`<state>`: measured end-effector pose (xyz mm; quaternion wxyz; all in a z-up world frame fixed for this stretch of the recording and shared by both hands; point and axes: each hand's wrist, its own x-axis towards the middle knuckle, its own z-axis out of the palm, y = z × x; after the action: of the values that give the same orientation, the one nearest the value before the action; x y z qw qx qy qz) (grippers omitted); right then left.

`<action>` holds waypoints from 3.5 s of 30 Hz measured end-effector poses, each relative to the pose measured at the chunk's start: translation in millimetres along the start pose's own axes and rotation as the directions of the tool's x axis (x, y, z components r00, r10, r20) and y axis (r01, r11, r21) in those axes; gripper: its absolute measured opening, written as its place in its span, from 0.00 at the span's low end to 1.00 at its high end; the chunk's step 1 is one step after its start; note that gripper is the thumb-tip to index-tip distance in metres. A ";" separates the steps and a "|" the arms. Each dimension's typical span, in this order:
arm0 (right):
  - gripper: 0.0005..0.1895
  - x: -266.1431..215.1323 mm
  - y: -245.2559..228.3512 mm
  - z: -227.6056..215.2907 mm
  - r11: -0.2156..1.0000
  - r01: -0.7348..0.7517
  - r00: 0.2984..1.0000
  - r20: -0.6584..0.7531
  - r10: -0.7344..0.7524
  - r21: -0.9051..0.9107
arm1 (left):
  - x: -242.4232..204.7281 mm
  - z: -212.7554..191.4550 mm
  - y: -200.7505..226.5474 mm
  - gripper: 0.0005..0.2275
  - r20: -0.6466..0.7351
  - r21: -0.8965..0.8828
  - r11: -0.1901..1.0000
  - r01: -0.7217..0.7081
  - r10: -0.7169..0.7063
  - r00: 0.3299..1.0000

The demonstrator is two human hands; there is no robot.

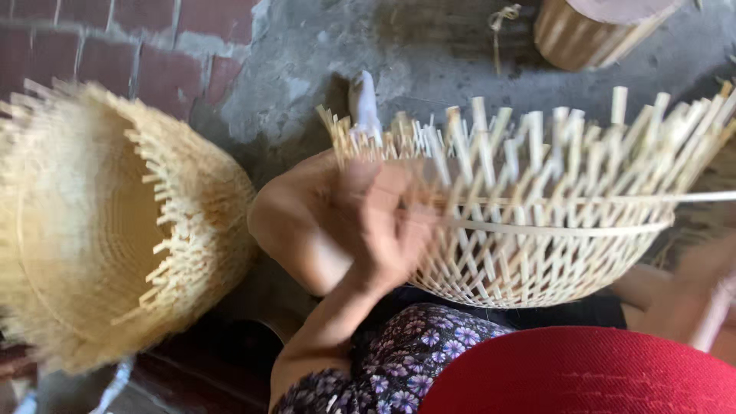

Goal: The person weaves bamboo strips into a basket shape, inserting additional strips to form the structural weave.

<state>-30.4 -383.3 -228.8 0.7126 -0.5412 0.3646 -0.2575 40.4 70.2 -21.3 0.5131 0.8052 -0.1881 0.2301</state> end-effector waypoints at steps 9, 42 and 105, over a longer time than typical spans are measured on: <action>0.18 -31.1 56.9 49.2 0.750 -0.447 0.780 0.623 0.059 0.488 | -29.0 -44.9 -94.4 0.23 0.026 -0.128 0.586 0.800 -0.805 0.593; 0.32 -75.7 -15.6 50.3 0.971 0.148 0.935 0.347 -0.076 -0.188 | 8.7 32.9 56.4 0.29 0.380 0.188 0.914 -0.360 0.271 0.884; 0.13 -160.4 -197.8 153.5 0.823 0.557 0.542 0.799 -0.259 -0.111 | 49.4 44.6 89.6 0.22 0.521 0.229 0.942 -0.244 0.093 0.848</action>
<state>1.1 -227.3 22.3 0.6059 -0.7866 -0.0649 -0.1003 40.6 -9.9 56.4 0.3016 0.8830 -0.3504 0.0814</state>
